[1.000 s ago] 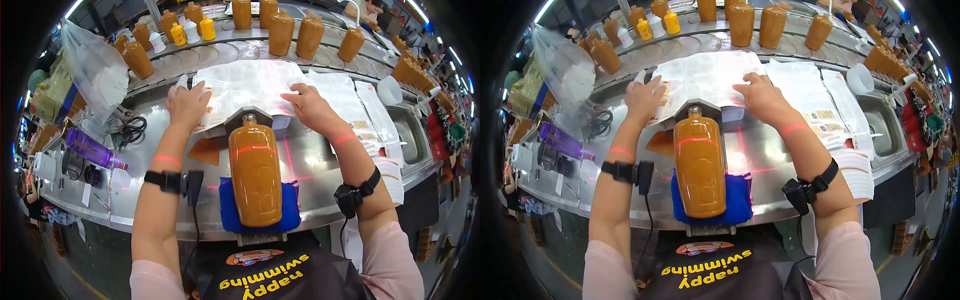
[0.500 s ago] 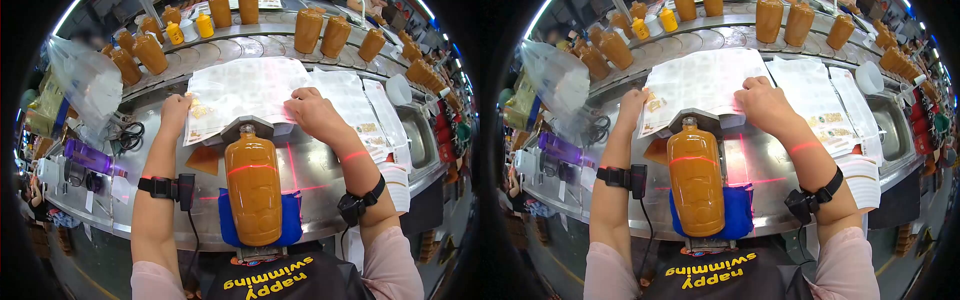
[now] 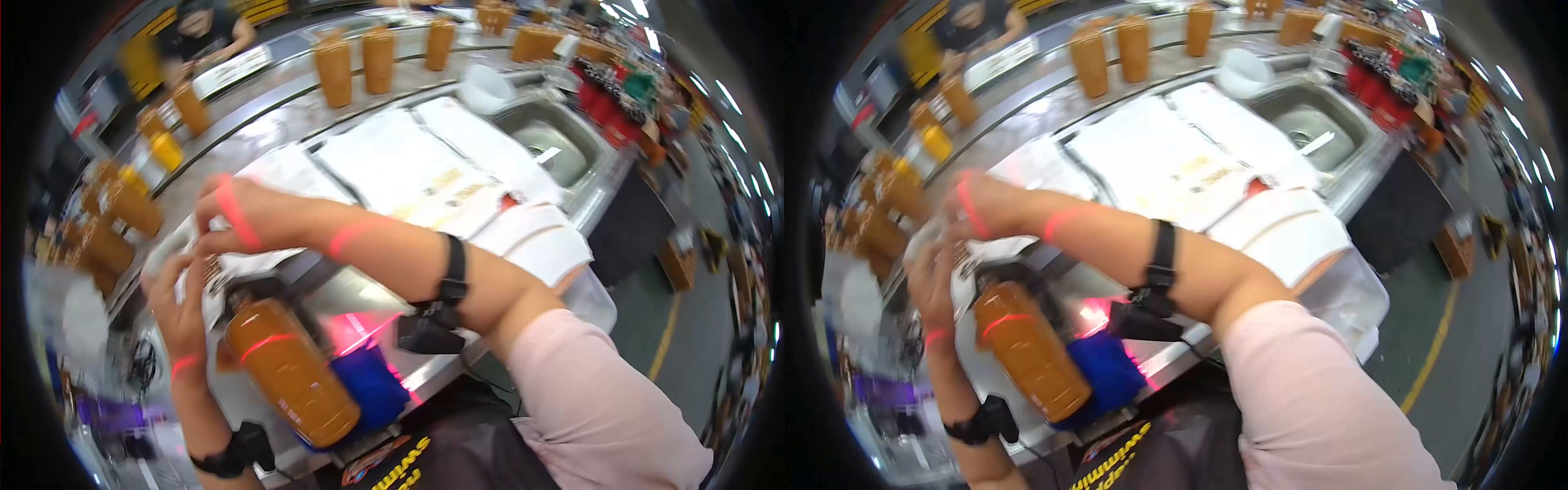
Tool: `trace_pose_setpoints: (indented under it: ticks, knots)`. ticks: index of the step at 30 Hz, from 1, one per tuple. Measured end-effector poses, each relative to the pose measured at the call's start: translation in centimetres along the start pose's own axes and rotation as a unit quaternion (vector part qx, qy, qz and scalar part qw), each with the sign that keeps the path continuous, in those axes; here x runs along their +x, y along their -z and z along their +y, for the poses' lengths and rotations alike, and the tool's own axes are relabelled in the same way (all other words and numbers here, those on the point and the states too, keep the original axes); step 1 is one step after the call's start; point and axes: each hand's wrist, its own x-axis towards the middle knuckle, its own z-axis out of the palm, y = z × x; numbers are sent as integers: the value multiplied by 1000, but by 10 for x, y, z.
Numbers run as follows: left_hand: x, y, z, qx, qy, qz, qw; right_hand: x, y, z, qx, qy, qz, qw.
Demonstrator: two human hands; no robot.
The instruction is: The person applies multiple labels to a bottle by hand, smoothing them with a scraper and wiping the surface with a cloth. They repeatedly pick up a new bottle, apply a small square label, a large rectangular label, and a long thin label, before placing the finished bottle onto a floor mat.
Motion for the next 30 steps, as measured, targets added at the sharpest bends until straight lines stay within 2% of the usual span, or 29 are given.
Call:
trace_pose_setpoints:
  ticks: [1, 2, 3, 6, 9, 11, 15, 18, 19, 20, 21, 22, 23, 24, 25, 26, 27, 29, 30]
  knots:
    - [-3, 0, -10, 2, 27, -30, 999, 8, -8, 22, -46, 12, -12, 999]
    - [-9, -5, -19, 15, -16, 14, 1000, 15, -12, 37, -103, -14, -41, 994]
    - [-13, -5, -31, 1, -11, 15, 1000, 20, -13, 43, -140, -105, -78, 981]
    - [-36, 2, -30, -84, 62, 0, 995, 14, -26, 90, -319, -220, -110, 915]
    - [-67, 15, -5, -97, 76, -26, 992, 0, -27, 109, -436, -222, -137, 861]
    - [-88, 20, 6, -113, 81, -36, 990, 10, -34, 117, -395, -185, -100, 894]
    - [-132, -1, -3, -169, 40, -40, 984, -14, 5, 49, -292, -105, 12, 951]
    - [-155, -23, 9, -250, 32, -30, 967, -52, 45, 7, -226, -77, 92, 967]
    - [-161, -26, 10, -238, 36, -32, 970, -63, 59, 3, -214, -105, 109, 965]
    - [-165, -28, 18, -251, 45, -29, 966, -74, 77, 14, -259, -56, 118, 957]
    - [-168, -31, 31, -261, 56, -23, 963, -88, 102, 18, -223, -75, 90, 968]
    - [-171, -32, 42, -269, 71, -14, 960, -105, 128, 6, -233, -17, 116, 965]
    - [-174, -33, 45, -279, 79, -19, 957, -115, 156, 10, -229, -3, 106, 968]
    - [-175, -34, 52, -303, 83, -22, 949, -125, 181, 20, -279, -36, 96, 955]
    - [-180, -35, 54, -328, 106, -18, 938, -135, 199, 22, -294, -170, 89, 936]
    - [-184, -35, 55, -354, 128, -15, 926, -143, 213, 30, -296, -242, 69, 921]
    - [-188, -35, 55, -351, 125, -15, 928, -154, 222, 46, -336, -227, 73, 911]
    - [-194, -36, 56, -351, 115, -16, 929, -167, 231, 76, -407, -317, -41, 856]
    - [-195, -37, 57, -342, 110, -27, 933, -181, 235, 117, -368, -372, -66, 849]
